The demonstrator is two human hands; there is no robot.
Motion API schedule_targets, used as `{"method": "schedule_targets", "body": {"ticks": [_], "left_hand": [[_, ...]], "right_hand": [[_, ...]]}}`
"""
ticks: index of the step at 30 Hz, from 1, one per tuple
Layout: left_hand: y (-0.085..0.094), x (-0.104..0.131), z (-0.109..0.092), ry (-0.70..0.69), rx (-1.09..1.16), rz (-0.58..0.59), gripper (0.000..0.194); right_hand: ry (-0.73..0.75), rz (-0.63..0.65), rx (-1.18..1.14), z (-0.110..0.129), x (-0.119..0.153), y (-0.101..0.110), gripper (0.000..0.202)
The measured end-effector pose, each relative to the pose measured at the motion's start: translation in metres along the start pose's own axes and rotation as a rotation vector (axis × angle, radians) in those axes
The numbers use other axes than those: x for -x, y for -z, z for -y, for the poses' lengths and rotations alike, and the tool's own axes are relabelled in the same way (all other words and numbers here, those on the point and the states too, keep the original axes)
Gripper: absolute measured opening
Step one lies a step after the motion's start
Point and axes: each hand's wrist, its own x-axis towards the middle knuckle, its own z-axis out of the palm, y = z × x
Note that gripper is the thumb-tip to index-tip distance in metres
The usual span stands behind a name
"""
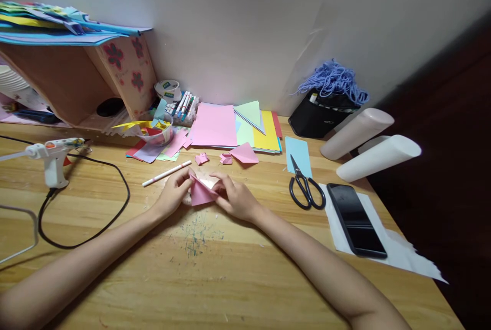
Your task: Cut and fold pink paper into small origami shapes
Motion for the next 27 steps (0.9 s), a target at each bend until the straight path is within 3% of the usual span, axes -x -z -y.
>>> {"method": "schedule_targets", "body": {"ticks": [4, 7, 10, 13, 17, 23, 26, 27], "left_hand": [[-0.0021, 0.0029, -0.0031, 0.036, 0.028, 0.125, 0.022], [-0.0018, 0.0036, -0.0014, 0.074, 0.003, 0.174, 0.029], [-0.0002, 0.0022, 0.0014, 0.091, -0.050, 0.129, 0.034], [0.0006, 0.0002, 0.0024, 0.105, -0.015, 0.106, 0.032], [0.0003, -0.0009, 0.0020, 0.119, 0.028, 0.098, 0.032], [0.0016, -0.0005, -0.0016, 0.116, -0.004, 0.094, 0.029], [0.0018, -0.0008, -0.0030, 0.133, -0.025, 0.140, 0.033], [0.0017, -0.0009, -0.0029, 0.157, -0.008, 0.167, 0.034]], "right_hand": [[-0.063, -0.059, -0.167, 0.0012, -0.0001, -0.0010, 0.043], [-0.126, -0.004, -0.192, 0.0005, 0.0011, -0.0006, 0.045], [-0.113, -0.044, -0.146, -0.0031, 0.0028, -0.0004, 0.047], [0.042, -0.115, -0.074, -0.0070, 0.0023, 0.0020, 0.042], [0.165, -0.016, 0.038, -0.0077, -0.0011, 0.0062, 0.040], [0.124, -0.053, 0.070, -0.0077, -0.0041, 0.0059, 0.023], [0.059, -0.058, 0.006, -0.0051, -0.0062, 0.0072, 0.003], [0.025, -0.063, -0.019, -0.0037, -0.0070, 0.0077, 0.007]]}}
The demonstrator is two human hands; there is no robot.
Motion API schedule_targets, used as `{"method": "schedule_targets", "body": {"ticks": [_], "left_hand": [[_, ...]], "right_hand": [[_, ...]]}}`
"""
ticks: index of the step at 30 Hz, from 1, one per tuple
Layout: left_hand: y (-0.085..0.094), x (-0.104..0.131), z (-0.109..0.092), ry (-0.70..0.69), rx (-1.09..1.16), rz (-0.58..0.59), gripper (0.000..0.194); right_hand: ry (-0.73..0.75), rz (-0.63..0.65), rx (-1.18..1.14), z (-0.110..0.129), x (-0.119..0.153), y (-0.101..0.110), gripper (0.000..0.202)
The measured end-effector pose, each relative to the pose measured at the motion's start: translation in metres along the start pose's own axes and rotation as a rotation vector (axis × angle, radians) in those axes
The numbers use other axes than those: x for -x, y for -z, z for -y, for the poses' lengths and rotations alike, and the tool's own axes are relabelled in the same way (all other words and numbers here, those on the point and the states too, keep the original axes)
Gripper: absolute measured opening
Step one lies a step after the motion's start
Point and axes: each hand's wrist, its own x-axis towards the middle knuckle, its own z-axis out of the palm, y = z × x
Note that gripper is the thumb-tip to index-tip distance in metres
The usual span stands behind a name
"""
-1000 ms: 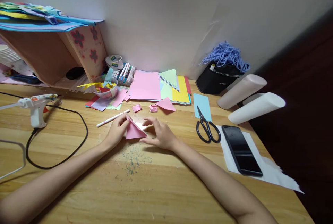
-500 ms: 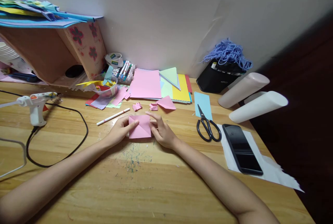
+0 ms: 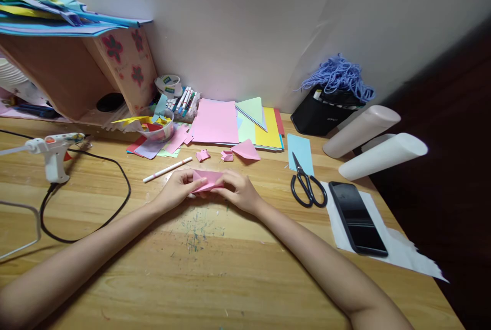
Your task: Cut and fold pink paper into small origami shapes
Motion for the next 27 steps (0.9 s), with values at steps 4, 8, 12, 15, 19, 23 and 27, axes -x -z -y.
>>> {"method": "schedule_targets", "body": {"ticks": [4, 8, 12, 15, 19, 23, 27], "left_hand": [[0.0001, -0.0006, 0.0010, 0.074, 0.120, 0.098, 0.038], [0.0009, 0.0001, 0.0003, 0.011, 0.148, 0.119, 0.043], [-0.0011, 0.0018, 0.0006, -0.036, 0.109, 0.128, 0.044], [-0.0047, 0.0024, 0.0025, -0.018, 0.092, 0.101, 0.037], [-0.0072, 0.0019, 0.0042, 0.013, 0.104, 0.077, 0.033], [-0.0071, 0.0015, 0.0045, 0.020, 0.106, 0.073, 0.034], [-0.0073, 0.0024, 0.0044, -0.004, 0.099, 0.092, 0.034]], "right_hand": [[-0.151, -0.028, -0.103, 0.0032, -0.0021, -0.0002, 0.016], [-0.289, -0.048, -0.247, -0.0012, -0.0018, -0.0034, 0.018], [-0.356, -0.067, -0.293, -0.0053, -0.0015, -0.0056, 0.021], [-0.363, -0.059, -0.292, -0.0040, -0.0017, -0.0060, 0.023], [-0.360, -0.097, -0.344, -0.0006, -0.0026, -0.0051, 0.022], [-0.383, -0.230, -0.394, 0.0003, -0.0051, -0.0030, 0.023], [-0.425, -0.296, -0.435, -0.0003, -0.0069, -0.0015, 0.028]]}}
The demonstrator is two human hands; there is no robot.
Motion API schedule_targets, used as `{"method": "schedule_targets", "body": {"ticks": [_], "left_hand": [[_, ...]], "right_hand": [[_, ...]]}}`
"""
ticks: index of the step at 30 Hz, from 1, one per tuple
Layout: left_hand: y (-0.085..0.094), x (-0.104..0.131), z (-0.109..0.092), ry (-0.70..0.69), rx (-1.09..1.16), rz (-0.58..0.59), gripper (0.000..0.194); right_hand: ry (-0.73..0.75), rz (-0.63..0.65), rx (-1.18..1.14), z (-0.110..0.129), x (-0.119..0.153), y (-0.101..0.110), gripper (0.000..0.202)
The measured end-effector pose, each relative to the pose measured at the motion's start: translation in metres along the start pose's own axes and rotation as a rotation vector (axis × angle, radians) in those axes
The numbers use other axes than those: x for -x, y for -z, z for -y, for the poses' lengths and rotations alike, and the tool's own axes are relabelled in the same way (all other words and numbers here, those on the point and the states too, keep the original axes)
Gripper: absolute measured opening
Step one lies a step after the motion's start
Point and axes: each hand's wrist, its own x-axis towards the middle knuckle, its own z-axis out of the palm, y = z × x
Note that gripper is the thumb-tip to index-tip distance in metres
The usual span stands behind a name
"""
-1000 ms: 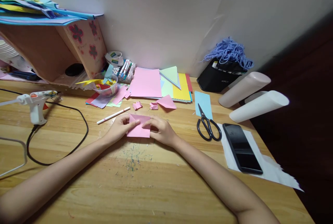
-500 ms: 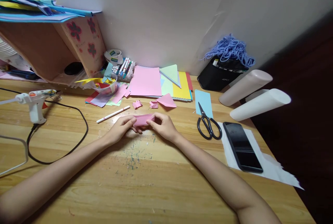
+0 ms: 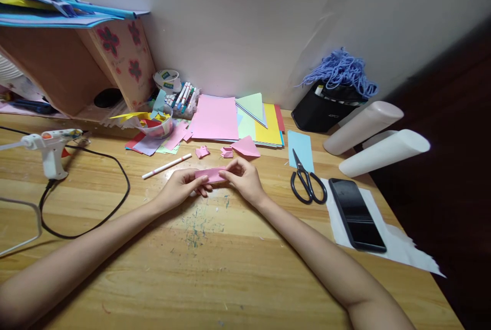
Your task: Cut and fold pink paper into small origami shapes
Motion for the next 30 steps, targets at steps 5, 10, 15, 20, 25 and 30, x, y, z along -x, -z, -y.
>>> {"method": "schedule_targets", "body": {"ticks": [5, 10, 15, 20, 25, 30], "left_hand": [[0.0001, 0.0001, -0.0005, 0.027, -0.018, -0.005, 0.035], [0.0000, 0.0002, -0.0028, 0.026, -0.020, -0.010, 0.035], [-0.0005, -0.0001, -0.0032, 0.012, -0.026, -0.009, 0.033], [0.0008, 0.0001, -0.0032, -0.027, -0.090, -0.014, 0.028], [0.0019, 0.0021, -0.0051, -0.011, -0.259, -0.038, 0.028], [0.0006, 0.0031, -0.0078, -0.086, -0.348, -0.025, 0.032]], "right_hand": [[-0.016, 0.003, -0.018, -0.0018, -0.0005, 0.0017, 0.032], [-0.019, 0.011, 0.021, -0.0029, -0.0009, 0.0025, 0.028], [-0.032, -0.016, 0.015, -0.0043, -0.0011, 0.0017, 0.022], [-0.042, -0.007, 0.030, -0.0022, -0.0002, 0.0014, 0.020], [-0.022, 0.070, 0.097, -0.0018, 0.0024, 0.0013, 0.020], [-0.013, 0.141, 0.130, -0.0029, 0.0043, 0.0010, 0.018]]}}
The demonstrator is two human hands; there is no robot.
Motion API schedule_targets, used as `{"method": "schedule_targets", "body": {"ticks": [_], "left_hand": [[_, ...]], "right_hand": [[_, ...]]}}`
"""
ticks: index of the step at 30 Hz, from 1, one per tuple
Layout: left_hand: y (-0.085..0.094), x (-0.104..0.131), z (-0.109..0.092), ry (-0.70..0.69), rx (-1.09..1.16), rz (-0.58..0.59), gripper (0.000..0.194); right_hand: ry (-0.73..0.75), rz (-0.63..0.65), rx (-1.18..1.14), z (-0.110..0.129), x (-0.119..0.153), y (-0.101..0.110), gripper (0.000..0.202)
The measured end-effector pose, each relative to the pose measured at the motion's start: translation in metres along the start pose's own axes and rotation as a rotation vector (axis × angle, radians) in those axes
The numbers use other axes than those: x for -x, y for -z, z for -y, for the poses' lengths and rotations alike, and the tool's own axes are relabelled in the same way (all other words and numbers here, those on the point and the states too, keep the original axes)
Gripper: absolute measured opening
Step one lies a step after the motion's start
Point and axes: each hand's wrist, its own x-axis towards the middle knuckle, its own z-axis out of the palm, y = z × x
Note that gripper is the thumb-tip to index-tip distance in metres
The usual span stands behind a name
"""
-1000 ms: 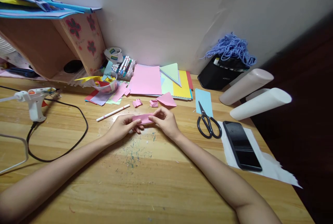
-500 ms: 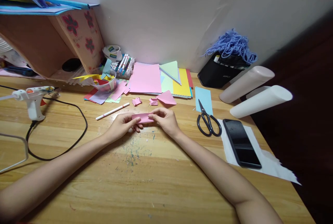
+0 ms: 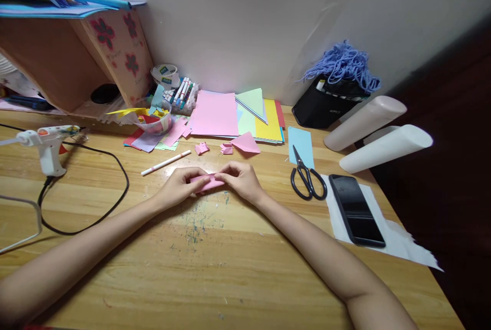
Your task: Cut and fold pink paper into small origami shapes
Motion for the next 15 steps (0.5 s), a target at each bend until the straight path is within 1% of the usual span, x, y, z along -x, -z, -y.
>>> {"method": "schedule_targets", "body": {"ticks": [3, 9, 12, 15], "left_hand": [[0.000, 0.000, -0.001, -0.045, -0.069, -0.010, 0.033], [-0.001, 0.003, 0.002, -0.137, -0.191, -0.057, 0.026], [-0.002, 0.005, 0.001, -0.153, -0.254, -0.071, 0.024], [-0.003, 0.004, 0.000, -0.125, -0.299, -0.069, 0.028]], "right_hand": [[-0.023, 0.008, -0.024, 0.002, 0.000, -0.002, 0.018], [-0.139, 0.139, -0.118, 0.007, 0.004, -0.011, 0.027], [-0.154, 0.111, -0.156, 0.007, 0.005, -0.013, 0.028], [-0.142, 0.040, -0.183, 0.005, 0.004, -0.014, 0.027]]}}
